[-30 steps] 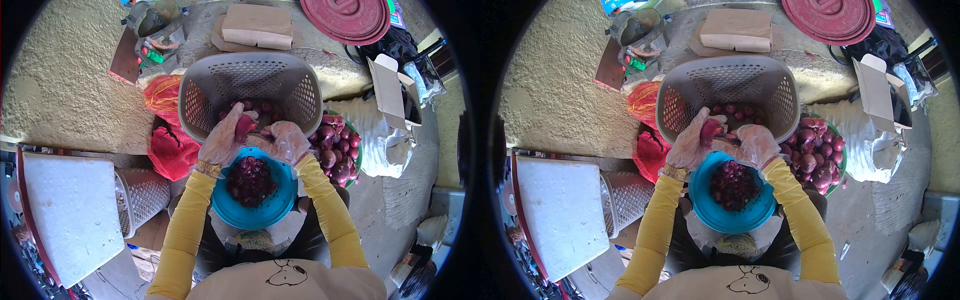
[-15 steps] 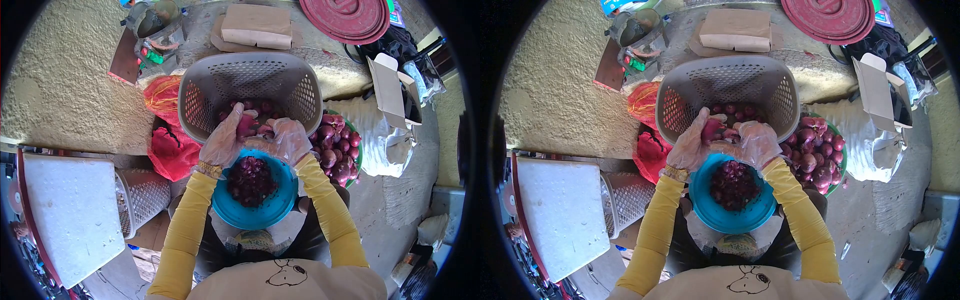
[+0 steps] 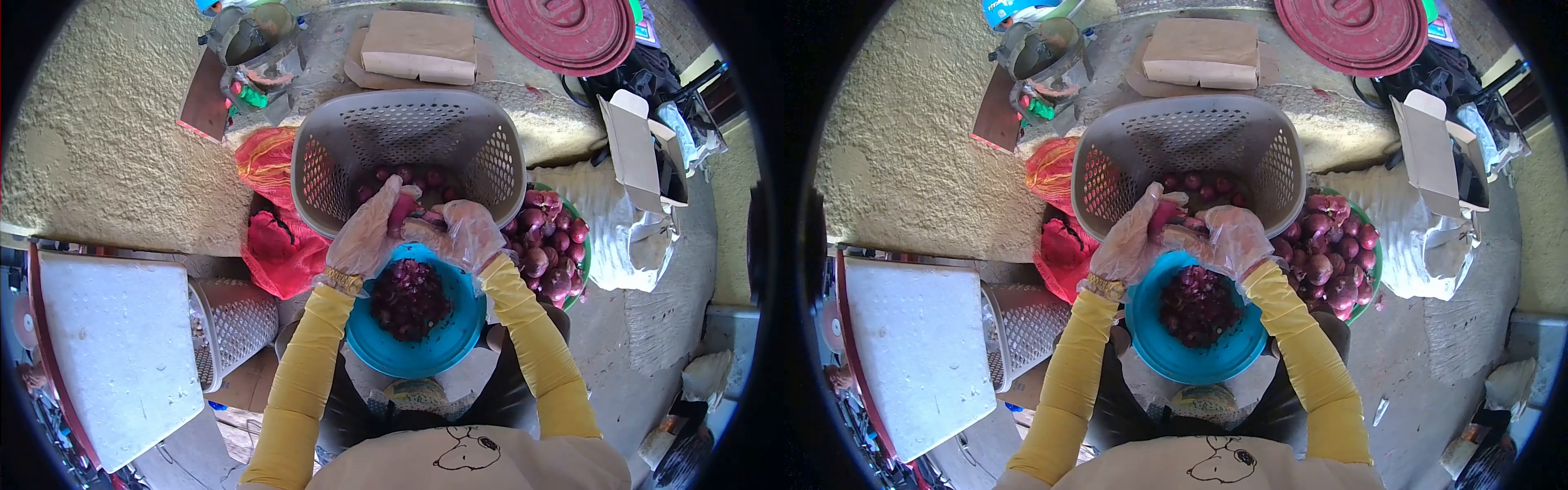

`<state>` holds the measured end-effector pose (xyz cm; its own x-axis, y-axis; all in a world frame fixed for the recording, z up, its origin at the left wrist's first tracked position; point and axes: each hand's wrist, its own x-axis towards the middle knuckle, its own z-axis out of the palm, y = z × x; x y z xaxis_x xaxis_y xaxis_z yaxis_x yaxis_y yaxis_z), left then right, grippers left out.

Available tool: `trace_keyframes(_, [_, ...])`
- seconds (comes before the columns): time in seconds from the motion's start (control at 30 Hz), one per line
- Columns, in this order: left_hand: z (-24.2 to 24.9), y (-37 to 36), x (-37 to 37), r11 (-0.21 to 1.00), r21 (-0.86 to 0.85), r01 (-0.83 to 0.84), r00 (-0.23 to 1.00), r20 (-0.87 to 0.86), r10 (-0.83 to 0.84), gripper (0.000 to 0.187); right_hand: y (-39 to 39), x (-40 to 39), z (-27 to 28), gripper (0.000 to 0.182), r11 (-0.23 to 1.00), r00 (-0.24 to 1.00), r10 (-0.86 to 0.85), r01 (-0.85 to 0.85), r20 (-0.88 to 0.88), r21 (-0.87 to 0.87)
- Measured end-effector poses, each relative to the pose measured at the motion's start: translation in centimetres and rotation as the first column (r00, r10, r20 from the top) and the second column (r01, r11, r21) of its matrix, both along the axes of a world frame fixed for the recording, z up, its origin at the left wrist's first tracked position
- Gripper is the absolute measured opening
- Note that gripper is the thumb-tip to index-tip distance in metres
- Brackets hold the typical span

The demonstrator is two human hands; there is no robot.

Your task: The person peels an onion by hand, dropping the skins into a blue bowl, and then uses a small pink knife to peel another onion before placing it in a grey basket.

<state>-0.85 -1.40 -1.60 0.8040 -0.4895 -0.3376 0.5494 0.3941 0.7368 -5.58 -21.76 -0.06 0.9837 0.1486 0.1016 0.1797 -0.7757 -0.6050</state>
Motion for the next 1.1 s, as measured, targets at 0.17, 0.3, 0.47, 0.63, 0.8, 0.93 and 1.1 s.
trace_keyframes(0.17, [-0.4,0.2,0.0,1.000,-0.013,0.015,1.000,0.019,-0.015,0.056,0.2,0.0,0.4,0.064,0.999,0.997,0.031,-0.031,-0.073,-0.008])
trace_keyframes(0.3, [1.0,0.0,0.1,0.999,0.038,-0.002,1.000,-0.010,0.002,0.053,0.6,0.0,1.2,0.070,0.995,0.995,0.064,-0.069,-0.074,-0.069])
trace_keyframes(0.47, [1.9,0.0,0.0,0.997,-0.032,-0.066,0.998,-0.007,0.066,0.050,0.3,-0.1,0.0,0.071,0.991,0.992,0.125,-0.126,-0.008,-0.053])
trace_keyframes(0.63, [1.3,0.5,0.2,1.000,-0.002,0.026,1.000,-0.011,-0.026,0.051,0.3,-0.1,2.2,0.064,0.993,0.995,0.018,-0.006,0.098,-0.115])
trace_keyframes(0.8, [1.0,0.4,0.2,0.997,0.006,0.072,0.997,-0.011,-0.072,0.047,0.3,0.0,2.1,0.066,0.994,0.999,-0.031,0.027,-0.030,-0.110])
trace_keyframes(0.93, [1.1,0.1,0.2,0.998,-0.051,0.039,0.999,-0.005,-0.040,0.053,0.1,0.0,0.8,0.065,0.992,1.000,-0.017,0.015,-0.017,-0.122])
trace_keyframes(1.1, [0.4,0.0,0.2,0.998,-0.063,0.030,0.999,-0.024,-0.032,0.054,-0.2,0.2,0.5,0.070,0.992,0.997,0.002,-0.012,-0.081,-0.128])
